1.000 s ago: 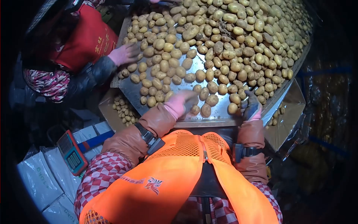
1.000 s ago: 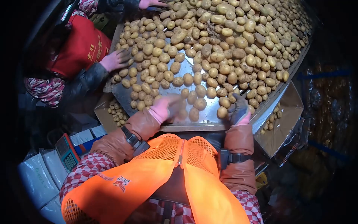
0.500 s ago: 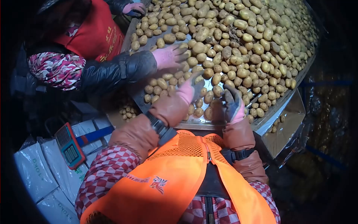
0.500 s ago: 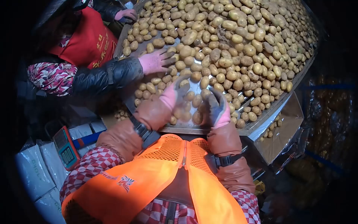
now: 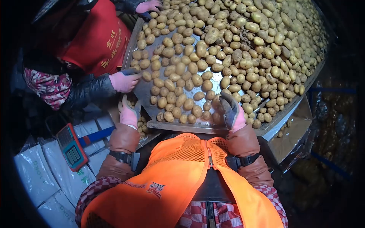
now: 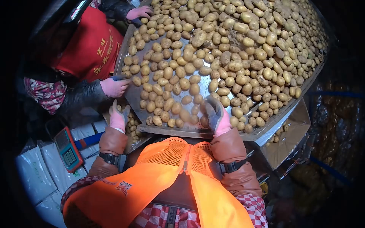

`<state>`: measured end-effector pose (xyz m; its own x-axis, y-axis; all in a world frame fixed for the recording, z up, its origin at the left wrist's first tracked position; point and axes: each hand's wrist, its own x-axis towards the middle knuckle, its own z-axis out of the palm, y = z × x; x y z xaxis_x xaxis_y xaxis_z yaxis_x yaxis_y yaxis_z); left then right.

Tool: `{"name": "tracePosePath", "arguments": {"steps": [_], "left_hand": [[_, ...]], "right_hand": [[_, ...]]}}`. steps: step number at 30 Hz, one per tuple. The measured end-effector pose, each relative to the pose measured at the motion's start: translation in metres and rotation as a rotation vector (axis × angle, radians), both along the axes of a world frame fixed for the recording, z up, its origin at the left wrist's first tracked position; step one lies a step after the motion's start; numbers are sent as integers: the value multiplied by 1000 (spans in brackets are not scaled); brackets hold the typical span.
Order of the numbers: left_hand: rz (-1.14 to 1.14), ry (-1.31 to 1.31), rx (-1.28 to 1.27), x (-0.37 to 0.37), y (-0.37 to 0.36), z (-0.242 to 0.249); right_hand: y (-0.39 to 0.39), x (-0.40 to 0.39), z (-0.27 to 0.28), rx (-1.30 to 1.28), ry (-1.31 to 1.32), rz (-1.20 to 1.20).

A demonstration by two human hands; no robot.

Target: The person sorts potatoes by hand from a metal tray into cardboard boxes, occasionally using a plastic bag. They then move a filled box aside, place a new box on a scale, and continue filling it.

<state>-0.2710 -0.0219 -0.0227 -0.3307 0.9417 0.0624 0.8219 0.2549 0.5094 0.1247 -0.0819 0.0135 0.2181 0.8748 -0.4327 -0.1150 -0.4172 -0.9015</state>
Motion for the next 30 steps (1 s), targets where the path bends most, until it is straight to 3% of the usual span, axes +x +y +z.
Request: {"name": "tracePosePath", "arguments": {"steps": [1,2,3,4,5,6,8,11,13,14,16,18,19,22,24,25,26,27,29,30], "left_hand": [[-123,564,116,9,1,9],[-320,350,223,32,13,30],[-483,149,134,61,24,37],[-657,-125,240,77,37,-7],[-785,-182,156,133,45,46],[-985,-233,82,163,66,48],[-1140,-131,-183,234,92,71],[-1144,242,-400,292,110,98],[-1144,155,-156,286,107,87],[-1139,126,-202,290,107,84],[-1125,70,-293,297,108,97],[-1193,-9,-96,292,83,67],[-1134,-29,-106,290,98,55],[-511,257,287,291,144,21],[-390,301,179,313,159,-11],[-577,222,98,324,150,22],[-682,222,34,335,137,21],[-933,211,30,348,129,28],[-1115,45,-102,361,78,8],[-1219,216,10,351,59,6]], "right_hand": [[-2,2,-4,18,-18,-29],[-1,3,-3,-2,-18,-34],[1,2,0,-20,-19,-36],[3,0,3,-38,-20,-38],[5,-1,5,-39,-46,-16],[7,-2,6,-40,-74,5],[11,1,11,-44,-88,23],[13,9,2,-31,72,-41],[12,20,-12,3,161,-83],[12,26,-16,22,209,-105],[7,30,-14,102,584,-227],[13,32,-2,98,973,-390],[14,34,1,99,863,-376],[13,51,-15,-65,706,-398],[10,53,-12,-69,788,-392],[12,55,-12,-67,827,-389],[11,58,-13,-47,828,-399],[7,59,-15,-31,830,-408],[1,69,-23,29,890,-393],[-2,75,-24,23,865,-403]]}}
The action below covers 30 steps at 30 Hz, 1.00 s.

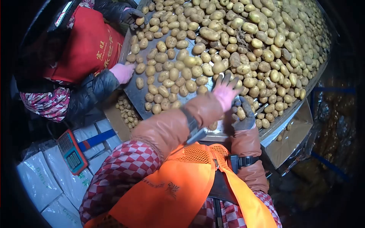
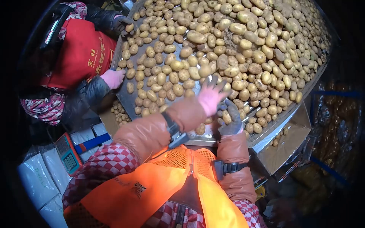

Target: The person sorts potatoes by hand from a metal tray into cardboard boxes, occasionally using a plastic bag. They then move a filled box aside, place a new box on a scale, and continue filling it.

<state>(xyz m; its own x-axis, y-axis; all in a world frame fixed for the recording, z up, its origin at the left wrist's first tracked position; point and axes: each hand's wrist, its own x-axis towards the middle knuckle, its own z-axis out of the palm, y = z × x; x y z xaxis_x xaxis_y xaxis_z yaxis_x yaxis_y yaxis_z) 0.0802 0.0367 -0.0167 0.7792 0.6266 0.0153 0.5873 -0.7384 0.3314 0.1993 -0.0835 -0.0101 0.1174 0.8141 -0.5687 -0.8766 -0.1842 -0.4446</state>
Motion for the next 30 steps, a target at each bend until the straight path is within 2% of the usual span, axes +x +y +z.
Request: {"name": "tracePosePath", "arguments": {"steps": [2,3,4,6,7,8,10,11,14,15,18,20,22,24,26,29,30], "left_hand": [[-4,-219,-75,-20,-25,-16],[-94,-279,-102,-33,-27,-15],[-181,-334,-130,-48,-28,-14],[-89,-294,-206,-71,-11,-14],[-24,-341,-146,-81,5,-10],[42,-388,-88,-90,20,-7],[245,-308,72,-90,59,11],[355,-114,73,-85,74,15],[361,356,47,-50,107,14],[378,372,43,-44,112,14],[377,404,-15,-34,112,15],[307,402,-96,-44,114,23],[288,358,-143,-49,121,24],[311,344,-188,-50,124,27],[350,301,-191,-50,125,20],[456,248,-167,-47,130,4],[506,221,-148,-49,124,12]], "right_hand": [[-5,13,-3,-23,-44,-24],[-9,20,-9,19,16,-20],[-8,13,-3,26,-33,-56],[0,-4,10,52,-124,-131],[2,-6,12,22,-174,-73],[1,-8,5,208,-539,11],[-2,-12,-12,579,-1273,194],[5,-21,8,95,-402,106],[14,-25,15,-106,-65,99],[15,-29,13,-129,-156,111],[16,-30,18,-138,-98,102],[6,-31,14,15,-368,203],[0,-31,-3,88,-485,242],[0,-30,-19,129,-273,264],[0,-30,-24,196,-336,316],[3,-35,4,289,-785,423],[2,-31,3,220,-703,336]]}}
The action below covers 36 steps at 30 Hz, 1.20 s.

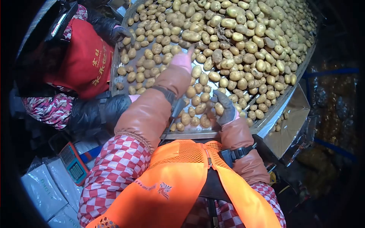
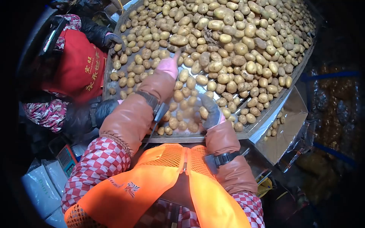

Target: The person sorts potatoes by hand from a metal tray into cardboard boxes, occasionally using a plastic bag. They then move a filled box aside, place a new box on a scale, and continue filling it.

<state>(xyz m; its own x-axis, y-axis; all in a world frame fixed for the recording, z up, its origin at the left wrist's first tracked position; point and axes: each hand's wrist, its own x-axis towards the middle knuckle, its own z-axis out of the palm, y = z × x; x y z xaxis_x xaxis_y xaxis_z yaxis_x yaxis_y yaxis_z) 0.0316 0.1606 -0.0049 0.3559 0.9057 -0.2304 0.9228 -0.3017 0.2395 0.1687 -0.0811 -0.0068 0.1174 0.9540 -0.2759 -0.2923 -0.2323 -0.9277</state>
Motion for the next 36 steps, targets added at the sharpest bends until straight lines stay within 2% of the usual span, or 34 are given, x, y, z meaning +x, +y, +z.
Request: {"name": "tracePosePath", "arguments": {"steps": [1,3,4,6,7,8,9,10,13,14,15,16,17,18,19,20,21,22,23,24,26,27,28,29,30,31,32,33,35,36], "left_hand": [[51,-14,29,-3,-8,5],[89,-481,61,-13,-29,-8],[110,-711,78,-20,-44,-6],[636,-1540,-1096,-15,-91,5],[86,-1345,-780,-26,-112,14],[-186,-1197,-618,-37,-125,17],[-424,-1074,-418,-49,-138,20],[-433,-1068,-398,-60,-148,17],[-462,-1040,-320,-95,-165,9],[-274,-1159,-658,-114,-174,10],[30,-1337,-1003,-133,-183,10],[378,-1468,-1232,-151,-192,10],[440,-1336,-1097,-176,-203,-1],[679,-1308,-1121,-191,-208,42],[672,-1219,-1064,-210,-208,44],[746,-1233,-894,-231,-216,39],[810,-1229,-721,-253,-223,34],[797,-1439,-784,-293,-226,26],[1049,-1237,-526,-304,-228,16],[1148,-1203,-369,-324,-228,-8],[958,-276,-3,-374,-228,-76],[860,-359,-36,-328,-224,-25],[764,-440,-68,-281,-219,28],[589,-855,-111,-298,-215,-44],[529,-846,-155,-268,-208,-32],[310,-643,-4,-237,-192,-21],[181,-644,-79,-213,-172,2],[124,-569,-45,-187,-154,26],[121,-312,41,-148,-108,11],[199,-193,10,-122,-88,19]], "right_hand": [[2,5,0,-48,87,-96],[4,6,12,-33,296,-272],[14,0,35,-93,342,-465],[24,1,21,148,124,-504],[30,-16,38,122,-124,-502],[28,-26,39,150,-316,-353],[27,-35,40,198,-507,-220],[27,-53,29,458,-1098,-116],[11,-83,18,52,-590,233],[7,-90,23,2,-539,311],[5,-98,33,-51,-491,389],[5,-100,32,17,-460,353],[3,-100,31,80,-428,315],[0,-99,30,140,-395,274],[4,-94,40,-46,-114,206],[8,-90,51,-227,160,78],[10,-82,42,-266,105,82],[12,-72,32,-307,50,84],[12,-70,34,-317,90,71],[9,-67,19,-298,90,103],[0,-61,-23,-253,86,156],[0,-65,-19,-231,65,152],[-1,-65,-27,-133,-81,124],[-2,-63,-40,-30,-226,97],[6,-51,-41,-194,171,53],[14,-40,-40,-382,544,-66],[16,-40,-19,-327,462,-210],[18,-30,-27,-259,443,-240],[26,1,-38,-180,315,-324],[28,11,-37,-166,206,-377]]}}
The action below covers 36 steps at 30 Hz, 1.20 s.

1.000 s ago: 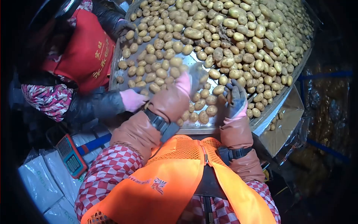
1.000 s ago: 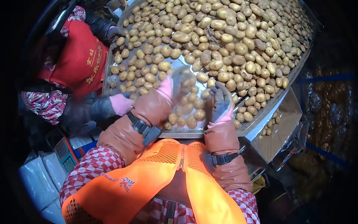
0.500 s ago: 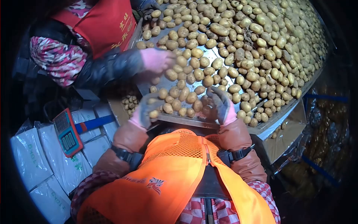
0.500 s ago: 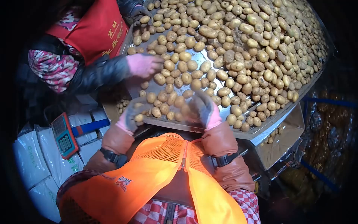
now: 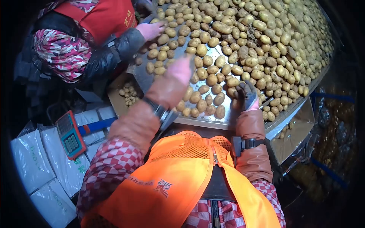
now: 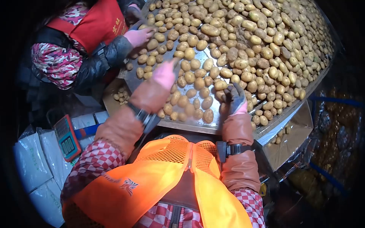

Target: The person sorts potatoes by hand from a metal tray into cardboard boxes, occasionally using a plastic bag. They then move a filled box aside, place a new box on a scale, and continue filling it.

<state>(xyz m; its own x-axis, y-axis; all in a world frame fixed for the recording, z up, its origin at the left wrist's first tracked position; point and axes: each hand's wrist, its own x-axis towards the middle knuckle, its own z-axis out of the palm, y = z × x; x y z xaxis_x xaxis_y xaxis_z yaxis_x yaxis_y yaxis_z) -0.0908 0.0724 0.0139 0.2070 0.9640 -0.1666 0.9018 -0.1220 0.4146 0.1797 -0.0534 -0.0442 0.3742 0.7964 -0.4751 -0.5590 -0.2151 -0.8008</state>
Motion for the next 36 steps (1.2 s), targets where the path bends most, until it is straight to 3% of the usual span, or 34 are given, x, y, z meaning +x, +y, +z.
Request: {"name": "tracePosePath", "arguments": {"steps": [1,4,5,8,9,15,17,19,20,21,23,24,25,26,27,28,29,31,34,36], "left_hand": [[71,116,-52,20,20,8],[163,113,35,41,79,-47],[171,162,-136,47,94,-39],[3,223,-139,42,110,-40],[1,261,-85,42,108,-38],[256,-135,-14,28,56,-3],[122,-496,-64,38,10,0],[-162,-637,-364,37,-34,-1],[-180,-492,-301,41,-48,25],[-60,-674,-318,35,-49,-31],[99,-884,-285,22,-48,-114],[137,-906,-240,8,-46,-126],[177,-871,-245,-3,-43,-124],[218,-836,-251,-15,-40,-123],[259,-749,-303,-21,-34,-106],[298,-662,-357,-28,-28,-97],[297,-809,-370,-41,-17,-141],[218,-793,-190,-28,-26,-89],[110,-506,75,-8,-44,-39],[-36,-385,167,1,-42,-31]], "right_hand": [[-2,-2,30,-63,85,-50],[-21,14,15,-16,-4,74],[-29,17,9,36,-2,113],[-45,15,-4,219,220,107],[-45,9,1,169,186,103],[-35,-23,53,61,183,123],[-35,-45,48,107,308,123],[-32,-63,60,72,426,263],[-27,-70,51,-16,521,212],[-30,-70,31,189,-148,448],[-25,-62,-1,163,-333,538],[-9,-56,-12,-58,166,399],[1,-54,-20,-278,665,238],[10,-48,28,-230,446,255],[21,-47,55,-123,226,102],[33,-20,58,-118,71,-1],[35,7,40,-93,86,-114],[26,45,28,-73,68,-231],[-23,72,15,-102,-109,-109],[-51,80,0,-50,157,-69]]}}
